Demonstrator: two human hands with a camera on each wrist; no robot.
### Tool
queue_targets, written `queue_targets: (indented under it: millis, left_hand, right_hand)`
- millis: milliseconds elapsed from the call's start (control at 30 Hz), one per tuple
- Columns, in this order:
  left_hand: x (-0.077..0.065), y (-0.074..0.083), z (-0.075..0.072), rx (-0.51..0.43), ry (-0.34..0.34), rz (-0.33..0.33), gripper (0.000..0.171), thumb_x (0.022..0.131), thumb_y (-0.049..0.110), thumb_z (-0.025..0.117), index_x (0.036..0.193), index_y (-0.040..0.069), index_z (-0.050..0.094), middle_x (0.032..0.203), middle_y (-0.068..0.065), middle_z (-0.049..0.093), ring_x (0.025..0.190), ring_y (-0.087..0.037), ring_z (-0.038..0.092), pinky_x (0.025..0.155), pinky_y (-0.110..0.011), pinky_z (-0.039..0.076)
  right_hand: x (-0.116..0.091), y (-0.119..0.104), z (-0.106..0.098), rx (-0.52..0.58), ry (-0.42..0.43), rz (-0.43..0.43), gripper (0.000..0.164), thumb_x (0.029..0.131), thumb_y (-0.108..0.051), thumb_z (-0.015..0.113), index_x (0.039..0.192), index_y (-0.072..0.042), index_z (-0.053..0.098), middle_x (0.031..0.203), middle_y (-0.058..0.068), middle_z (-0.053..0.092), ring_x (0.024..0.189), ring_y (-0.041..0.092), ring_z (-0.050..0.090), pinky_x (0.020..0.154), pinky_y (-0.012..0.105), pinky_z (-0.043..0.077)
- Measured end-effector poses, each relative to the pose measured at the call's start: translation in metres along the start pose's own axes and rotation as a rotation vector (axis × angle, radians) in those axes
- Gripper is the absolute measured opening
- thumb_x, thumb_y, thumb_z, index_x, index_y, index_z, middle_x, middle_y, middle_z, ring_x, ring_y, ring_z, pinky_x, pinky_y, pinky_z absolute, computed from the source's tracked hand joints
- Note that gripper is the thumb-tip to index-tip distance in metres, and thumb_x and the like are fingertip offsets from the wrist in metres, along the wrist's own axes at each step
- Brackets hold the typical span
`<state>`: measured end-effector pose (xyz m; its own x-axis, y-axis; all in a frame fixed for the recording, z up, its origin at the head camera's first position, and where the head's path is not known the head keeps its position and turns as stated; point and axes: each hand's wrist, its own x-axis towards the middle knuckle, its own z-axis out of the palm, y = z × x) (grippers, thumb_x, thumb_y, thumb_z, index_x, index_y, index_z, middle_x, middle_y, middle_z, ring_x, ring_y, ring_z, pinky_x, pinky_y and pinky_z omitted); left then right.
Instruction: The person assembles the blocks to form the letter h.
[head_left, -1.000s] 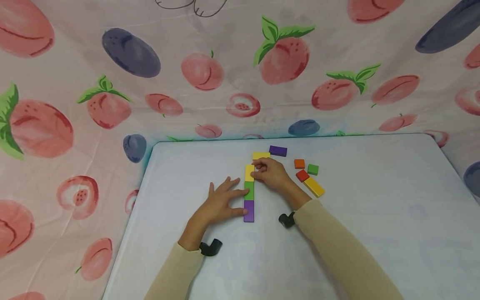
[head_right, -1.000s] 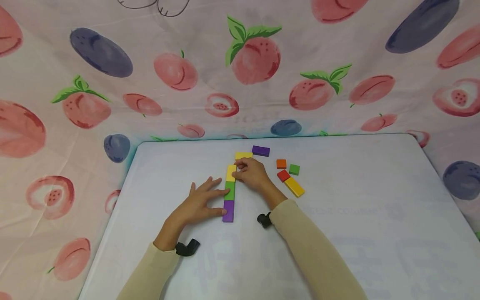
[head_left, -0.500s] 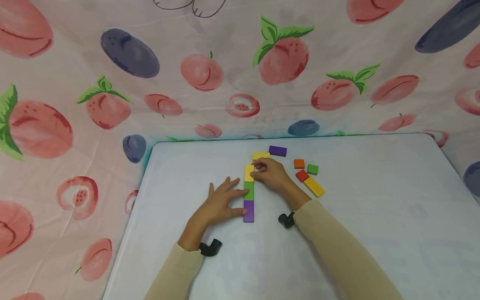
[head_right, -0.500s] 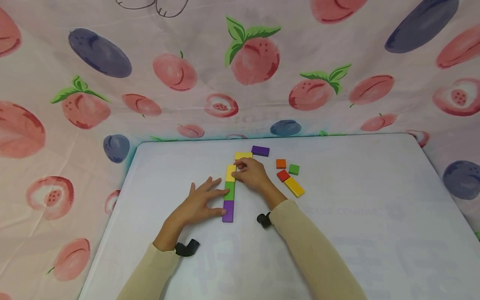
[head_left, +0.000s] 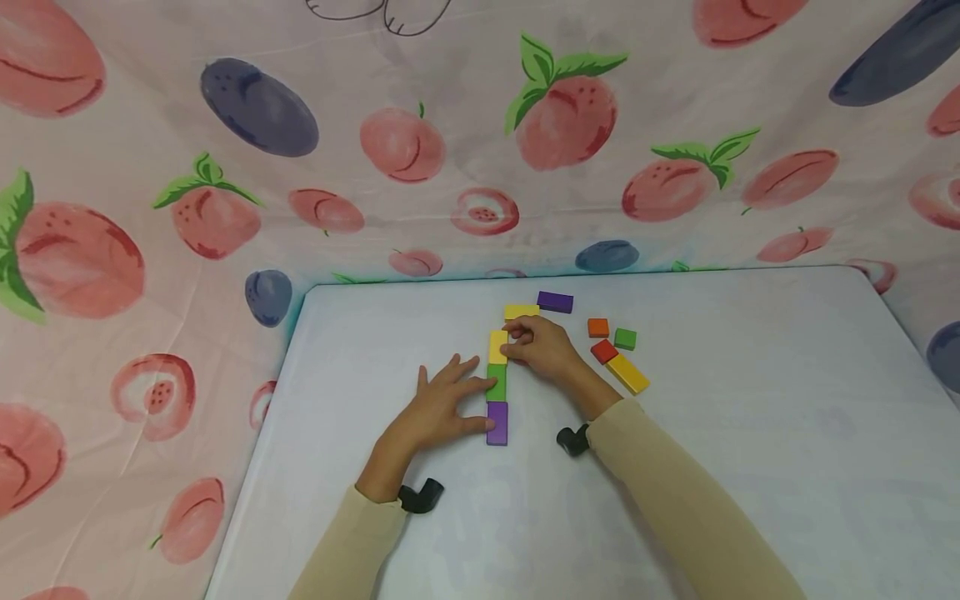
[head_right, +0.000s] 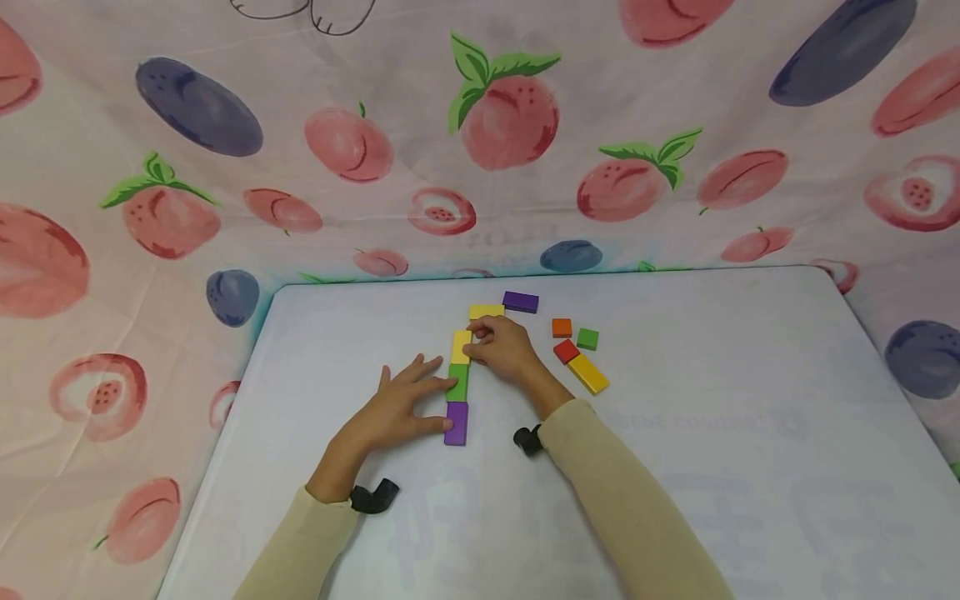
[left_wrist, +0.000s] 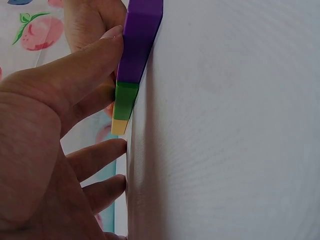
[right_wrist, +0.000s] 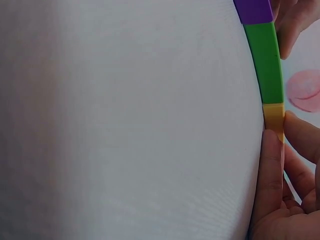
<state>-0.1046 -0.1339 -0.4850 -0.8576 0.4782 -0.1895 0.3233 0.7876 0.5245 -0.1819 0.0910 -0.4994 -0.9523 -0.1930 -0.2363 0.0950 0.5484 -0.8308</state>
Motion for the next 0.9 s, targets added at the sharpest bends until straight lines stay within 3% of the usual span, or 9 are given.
queue_targets:
  millis: [900]
  left_hand:
    - [0.0007,-0.0039,0.0013,-0.002,0.011,0.042,0.061,0.087,0.054,0.076,0.143,0.033,0.061,0.166,-0.006,0.036,0.159,-0.035,0.017,0.117,-0.079,0.0]
  right_hand:
    - [0.0012,0.0019,-0.0002,-0.001,0.001,0.001,0.039,0.093,-0.028,0.076,0.129,-0.015,0.068,0.119,0.006,0.067,0.106,0.022,0.063,0.097,0.038,0.054]
